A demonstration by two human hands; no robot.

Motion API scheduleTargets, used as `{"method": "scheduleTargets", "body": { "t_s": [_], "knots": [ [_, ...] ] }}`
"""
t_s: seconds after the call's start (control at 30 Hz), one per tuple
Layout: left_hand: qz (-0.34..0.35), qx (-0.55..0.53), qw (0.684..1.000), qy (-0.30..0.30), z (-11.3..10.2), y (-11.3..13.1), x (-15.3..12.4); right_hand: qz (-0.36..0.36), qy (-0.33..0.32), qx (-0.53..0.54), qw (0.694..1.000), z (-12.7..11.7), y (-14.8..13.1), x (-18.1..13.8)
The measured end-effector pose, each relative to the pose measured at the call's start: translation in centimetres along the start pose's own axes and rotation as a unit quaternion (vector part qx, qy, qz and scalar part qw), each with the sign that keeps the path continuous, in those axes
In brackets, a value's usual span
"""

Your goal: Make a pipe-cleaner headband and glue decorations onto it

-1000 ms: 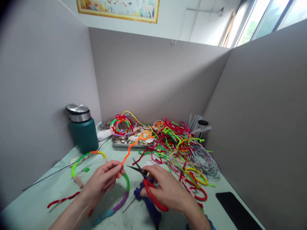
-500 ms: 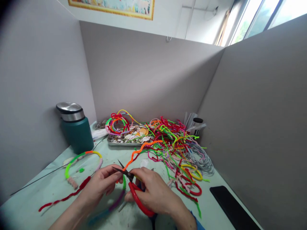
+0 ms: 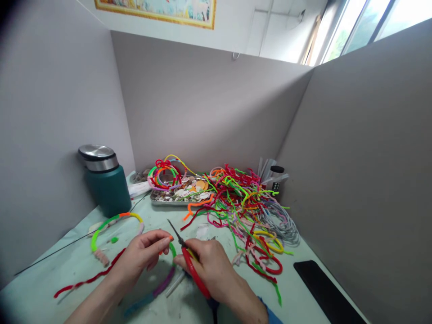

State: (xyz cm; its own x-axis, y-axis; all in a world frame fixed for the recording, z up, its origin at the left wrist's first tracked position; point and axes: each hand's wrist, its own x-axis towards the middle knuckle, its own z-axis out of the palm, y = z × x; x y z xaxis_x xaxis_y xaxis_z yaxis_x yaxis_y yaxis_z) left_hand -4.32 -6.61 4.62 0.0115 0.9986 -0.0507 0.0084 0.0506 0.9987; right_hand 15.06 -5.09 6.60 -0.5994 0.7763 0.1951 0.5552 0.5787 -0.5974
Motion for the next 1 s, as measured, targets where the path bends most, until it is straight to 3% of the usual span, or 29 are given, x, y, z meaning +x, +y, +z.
{"method": "scheduleTargets", "body": {
  "t_s": [0.13, 0.27, 0.37, 0.43, 0.53, 0.57, 0.63, 0.7, 0.8, 1.0],
  "knots": [
    [-0.015, -0.008, 0.999, 0.039, -0.2, 0.1, 0.2, 0.081, 0.031, -0.132, 0.987, -2.1, 2.0, 0.7],
    [-0.024, -0.087, 0.994, 0.066, -0.8, -0.2, 0.5, 0.227, 0.035, -0.326, 0.917, -4.1, 6.2, 0.8],
    [-0.031, -0.133, 0.989, 0.046, -1.0, -0.4, 0.6, 0.258, 0.013, -0.353, 0.899, -4.3, 8.6, 0.4],
    [-0.023, -0.139, 0.989, 0.037, -0.8, -0.4, 0.6, 0.264, 0.026, -0.357, 0.896, -4.3, 8.7, 0.3],
    [0.006, -0.099, 0.994, 0.041, -0.4, 0.0, 0.3, 0.194, 0.095, -0.332, 0.918, -4.4, 6.2, 0.7],
    [0.017, -0.078, 0.996, 0.045, -0.3, 0.2, 0.2, 0.127, 0.121, -0.291, 0.94, -4.4, 5.0, 0.9],
    [0.034, -0.037, 0.997, 0.049, 0.0, 0.3, 0.0, -0.033, 0.111, -0.192, 0.975, -4.0, 2.3, 1.6],
    [0.045, -0.007, 0.998, 0.041, 0.2, 0.3, -0.1, -0.131, 0.096, -0.155, 0.974, -3.2, 0.1, 2.4],
    [0.043, 0.016, 0.998, 0.03, 0.2, 0.1, -0.2, -0.185, 0.101, -0.205, 0.956, -1.5, -1.4, 3.6],
    [0.031, 0.013, 0.999, 0.041, -0.3, 0.1, 0.1, -0.205, 0.126, -0.283, 0.928, 0.2, -0.7, 4.5]
  ]
}}
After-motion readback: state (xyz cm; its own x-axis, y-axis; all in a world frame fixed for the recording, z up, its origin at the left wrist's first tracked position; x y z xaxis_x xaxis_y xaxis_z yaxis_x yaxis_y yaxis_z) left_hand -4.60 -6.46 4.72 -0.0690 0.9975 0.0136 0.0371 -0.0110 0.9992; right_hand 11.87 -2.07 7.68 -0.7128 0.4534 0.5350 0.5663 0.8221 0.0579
